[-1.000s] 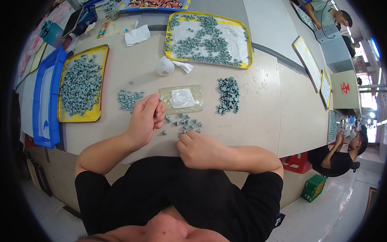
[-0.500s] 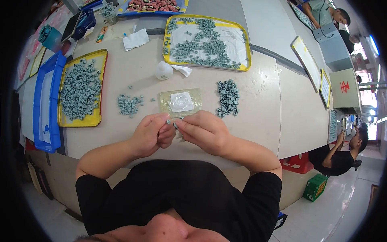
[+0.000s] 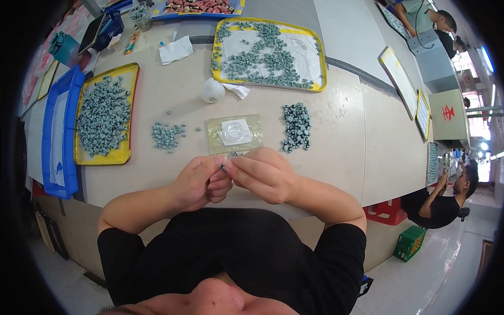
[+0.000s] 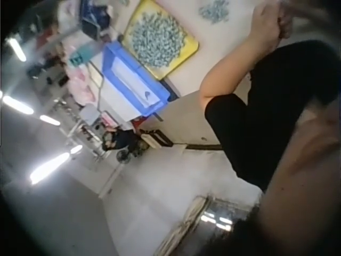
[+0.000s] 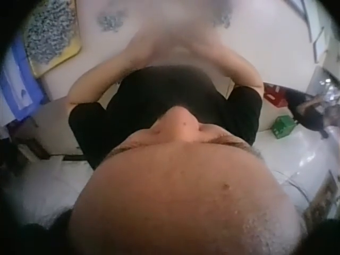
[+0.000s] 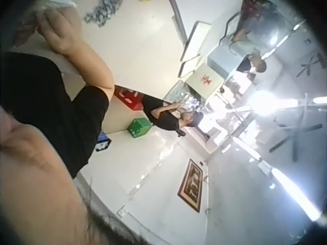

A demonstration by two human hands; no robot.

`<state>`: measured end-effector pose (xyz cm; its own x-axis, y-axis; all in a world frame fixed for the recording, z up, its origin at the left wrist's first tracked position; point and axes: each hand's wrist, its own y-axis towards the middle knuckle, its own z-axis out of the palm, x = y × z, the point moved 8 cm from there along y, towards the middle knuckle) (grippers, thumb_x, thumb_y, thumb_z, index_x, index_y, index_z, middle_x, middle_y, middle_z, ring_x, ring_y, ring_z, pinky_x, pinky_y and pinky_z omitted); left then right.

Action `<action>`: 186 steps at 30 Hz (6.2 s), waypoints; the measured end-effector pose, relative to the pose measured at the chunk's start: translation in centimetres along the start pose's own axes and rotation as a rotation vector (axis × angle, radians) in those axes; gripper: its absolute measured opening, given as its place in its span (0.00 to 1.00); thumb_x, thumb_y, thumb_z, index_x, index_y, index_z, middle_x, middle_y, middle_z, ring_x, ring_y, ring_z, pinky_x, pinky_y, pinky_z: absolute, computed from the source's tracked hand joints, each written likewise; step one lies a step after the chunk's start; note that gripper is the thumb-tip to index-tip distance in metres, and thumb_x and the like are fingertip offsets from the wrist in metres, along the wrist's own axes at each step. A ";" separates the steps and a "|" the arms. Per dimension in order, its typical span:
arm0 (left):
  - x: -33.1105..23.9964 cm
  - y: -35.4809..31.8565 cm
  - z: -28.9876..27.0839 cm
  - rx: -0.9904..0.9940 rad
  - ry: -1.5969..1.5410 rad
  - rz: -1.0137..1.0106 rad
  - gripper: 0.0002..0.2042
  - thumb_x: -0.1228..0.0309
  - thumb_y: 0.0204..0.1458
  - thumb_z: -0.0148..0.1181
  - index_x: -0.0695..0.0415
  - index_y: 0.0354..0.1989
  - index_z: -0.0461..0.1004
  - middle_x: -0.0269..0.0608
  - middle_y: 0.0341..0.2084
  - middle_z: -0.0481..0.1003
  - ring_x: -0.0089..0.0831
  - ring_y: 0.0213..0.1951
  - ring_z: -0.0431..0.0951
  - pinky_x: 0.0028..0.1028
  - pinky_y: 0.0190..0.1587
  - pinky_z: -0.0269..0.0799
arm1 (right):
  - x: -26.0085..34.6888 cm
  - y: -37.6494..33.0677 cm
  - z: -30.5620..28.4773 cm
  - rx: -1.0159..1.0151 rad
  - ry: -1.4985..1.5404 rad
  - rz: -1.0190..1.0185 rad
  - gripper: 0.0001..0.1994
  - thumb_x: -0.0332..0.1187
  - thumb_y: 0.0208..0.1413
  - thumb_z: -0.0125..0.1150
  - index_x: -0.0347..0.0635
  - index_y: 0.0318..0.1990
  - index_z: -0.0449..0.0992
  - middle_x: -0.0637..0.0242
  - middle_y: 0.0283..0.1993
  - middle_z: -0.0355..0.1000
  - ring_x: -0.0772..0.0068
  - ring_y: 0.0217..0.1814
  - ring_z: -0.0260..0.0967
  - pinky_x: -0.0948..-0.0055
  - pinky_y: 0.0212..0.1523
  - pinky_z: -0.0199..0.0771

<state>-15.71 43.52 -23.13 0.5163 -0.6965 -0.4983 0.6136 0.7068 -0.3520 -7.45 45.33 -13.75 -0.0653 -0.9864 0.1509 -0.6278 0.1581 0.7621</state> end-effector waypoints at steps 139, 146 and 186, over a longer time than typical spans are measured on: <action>-2.7 2.9 -2.6 -0.298 0.031 0.165 0.13 0.62 0.62 0.42 0.56 0.28 0.62 0.28 0.18 0.59 0.17 0.17 0.51 0.18 0.18 0.48 | -6.9 -2.4 -0.3 0.300 -0.159 0.296 0.17 0.20 0.38 0.62 0.35 0.40 0.76 0.61 0.37 0.70 0.66 0.32 0.70 0.73 0.30 0.72; -2.6 2.5 -2.8 -0.250 0.005 0.150 0.12 0.63 0.62 0.43 0.58 0.32 0.65 0.29 0.21 0.62 0.16 0.18 0.52 0.18 0.20 0.48 | -5.9 -1.8 0.7 0.342 -0.209 0.175 0.17 0.24 0.40 0.55 0.32 0.42 0.75 0.59 0.40 0.69 0.64 0.35 0.70 0.72 0.33 0.72; -3.4 0.1 -1.3 -0.211 0.542 0.480 0.05 0.70 0.60 0.47 0.57 0.33 0.63 0.25 0.21 0.60 0.11 0.23 0.56 0.16 0.24 0.54 | -5.0 -1.6 1.1 -0.024 0.300 0.486 0.10 0.17 0.35 0.66 0.34 0.29 0.75 0.57 0.32 0.73 0.66 0.30 0.73 0.75 0.28 0.73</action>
<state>-18.13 46.14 -22.49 0.2982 -0.1860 -0.9362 0.2398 0.9640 -0.1151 -6.99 49.91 -16.42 -0.1166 -0.7447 0.6571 -0.5623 0.5949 0.5744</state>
